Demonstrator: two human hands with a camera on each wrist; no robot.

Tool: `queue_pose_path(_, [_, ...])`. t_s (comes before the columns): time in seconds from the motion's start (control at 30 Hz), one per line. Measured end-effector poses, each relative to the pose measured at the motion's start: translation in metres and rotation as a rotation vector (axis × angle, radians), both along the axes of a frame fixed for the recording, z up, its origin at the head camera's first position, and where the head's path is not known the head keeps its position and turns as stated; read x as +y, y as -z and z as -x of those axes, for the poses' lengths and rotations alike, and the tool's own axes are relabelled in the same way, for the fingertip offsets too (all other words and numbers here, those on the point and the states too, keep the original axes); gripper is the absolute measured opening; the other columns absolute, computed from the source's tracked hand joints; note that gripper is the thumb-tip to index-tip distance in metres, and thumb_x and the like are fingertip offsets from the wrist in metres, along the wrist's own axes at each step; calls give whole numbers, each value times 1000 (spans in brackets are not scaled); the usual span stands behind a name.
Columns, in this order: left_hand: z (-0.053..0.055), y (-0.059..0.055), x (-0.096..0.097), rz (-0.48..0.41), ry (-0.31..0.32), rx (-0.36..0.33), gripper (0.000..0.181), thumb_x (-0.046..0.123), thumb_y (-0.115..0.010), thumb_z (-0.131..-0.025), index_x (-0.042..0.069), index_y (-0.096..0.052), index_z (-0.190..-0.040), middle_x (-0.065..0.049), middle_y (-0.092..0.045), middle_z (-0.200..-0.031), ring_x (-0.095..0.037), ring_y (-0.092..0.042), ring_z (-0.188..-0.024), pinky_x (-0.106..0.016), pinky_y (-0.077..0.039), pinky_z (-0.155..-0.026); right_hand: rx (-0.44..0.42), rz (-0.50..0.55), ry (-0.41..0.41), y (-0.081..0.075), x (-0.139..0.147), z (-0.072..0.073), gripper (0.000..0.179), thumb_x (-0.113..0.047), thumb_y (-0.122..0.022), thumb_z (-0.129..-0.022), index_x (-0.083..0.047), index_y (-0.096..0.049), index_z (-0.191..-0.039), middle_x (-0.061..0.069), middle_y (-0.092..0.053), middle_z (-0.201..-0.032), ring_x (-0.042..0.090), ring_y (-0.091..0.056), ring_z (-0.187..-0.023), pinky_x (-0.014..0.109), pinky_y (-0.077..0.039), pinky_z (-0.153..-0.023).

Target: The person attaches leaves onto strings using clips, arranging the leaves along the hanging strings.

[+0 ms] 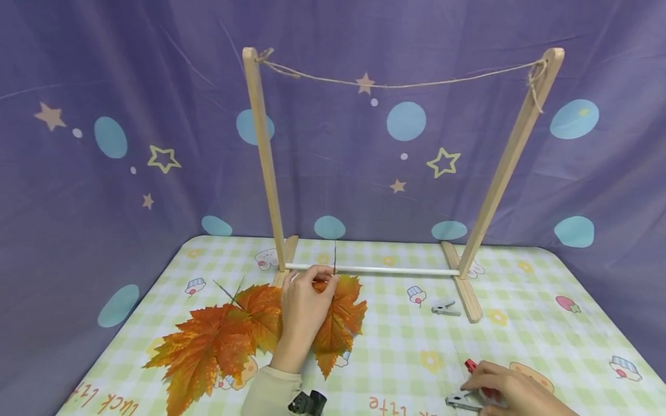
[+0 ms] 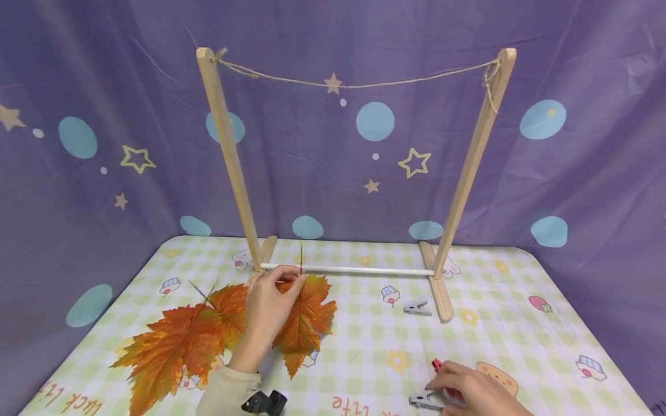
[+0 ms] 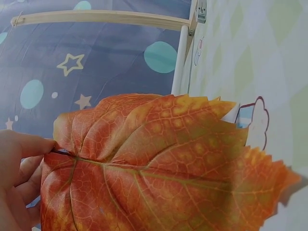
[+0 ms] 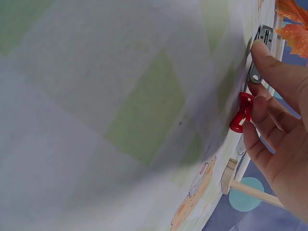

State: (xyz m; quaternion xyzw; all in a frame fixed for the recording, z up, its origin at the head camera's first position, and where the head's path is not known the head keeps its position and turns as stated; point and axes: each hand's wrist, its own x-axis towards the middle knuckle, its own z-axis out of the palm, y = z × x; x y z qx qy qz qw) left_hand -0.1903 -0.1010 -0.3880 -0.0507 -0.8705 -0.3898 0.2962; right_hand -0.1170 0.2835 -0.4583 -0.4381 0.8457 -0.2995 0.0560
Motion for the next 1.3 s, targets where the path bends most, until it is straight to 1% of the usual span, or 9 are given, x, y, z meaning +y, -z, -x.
queue_pose_path(0.13, [0, 1, -1, 1, -5, -6, 9, 20, -78, -87, 17, -75, -95, 7, -72, -79, -15, -68, -78, -49, -30, -110, -12, 13, 28, -2, -3, -1, 27, -15, -75, -88, -8, -69, -113, -10, -55, -101, -9, -37, -68, 16, -36, -53])
queue_pose_path(0.23, [0, 0, 0, 0, -9, -2, 10, 21, -78, -87, 17, -75, -95, 8, -72, -78, -15, -68, -77, -49, -29, -111, 39, 13, 54, -5, -7, -1, 29, -16, -77, -86, -10, -69, -113, -9, -56, -101, -10, -37, -65, 16, -39, -52])
queue_pose_path(0.33, [-1, -1, 0, -5, -12, 10, 9, 21, -78, -86, 16, -75, -94, 8, -72, -77, -15, -68, -77, -49, -28, -111, 103, -31, 114, -11, -10, -2, 30, -23, -80, -83, -16, -70, -111, -7, -60, -107, -10, -45, -70, 17, -42, -54])
queue_pose_path(0.47, [-1, -3, 2, -13, -12, 28, 10, 20, -78, -86, 15, -75, -94, 7, -72, -78, -15, -68, -78, -48, -29, -110, 67, -84, 179, -22, -13, -3, 31, -24, -79, -84, -19, -69, -113, -10, -62, -110, -9, -50, -75, 20, -45, -57])
queue_pose_path(0.57, [-2, -4, 2, -16, -9, 35, 10, 20, -78, -87, 15, -75, -94, 6, -73, -80, -15, -68, -79, -47, -30, -109, 51, -81, 189, -29, -17, -2, 31, -22, -77, -86, -17, -68, -115, -10, -63, -108, -7, -49, -76, 22, -48, -59])
queue_pose_path(0.77, [-3, -7, -3, -46, -14, 87, 8, 17, -78, -86, 14, -75, -93, 4, -73, -81, -16, -67, -77, -46, -32, -107, 146, -42, 209, -40, -32, 0, 29, -23, -76, -88, -15, -69, -115, -18, -54, -93, -9, -40, -67, 19, -39, -60])
queue_pose_path(0.97, [-4, -9, -7, -53, -24, 115, 7, 17, -77, -87, 15, -75, -93, 4, -73, -82, -15, -67, -76, -45, -30, -109, 200, -8, 269, -52, -49, 4, 34, -16, -78, -85, -14, -69, -117, -6, -65, -108, -8, -43, -67, 18, -41, -55])
queue_pose_path(1.17, [-3, -9, -6, -43, -28, 121, 7, 17, -78, -86, 15, -75, -92, 5, -73, -81, -14, -67, -75, -43, -31, -108, 243, 2, 378, -64, -65, 9, 39, -11, -81, -80, -15, -70, -117, 5, -67, -119, -7, -43, -69, 19, -40, -53])
queue_pose_path(1.3, [-4, -8, -5, -35, -34, 123, 7, 17, -78, -86, 15, -74, -91, 5, -73, -79, -14, -67, -74, -43, -32, -107, 278, 39, 435, -71, -75, 13, 38, -13, -82, -80, -19, -70, -116, -3, -68, -114, -6, -44, -68, 19, -39, -52])
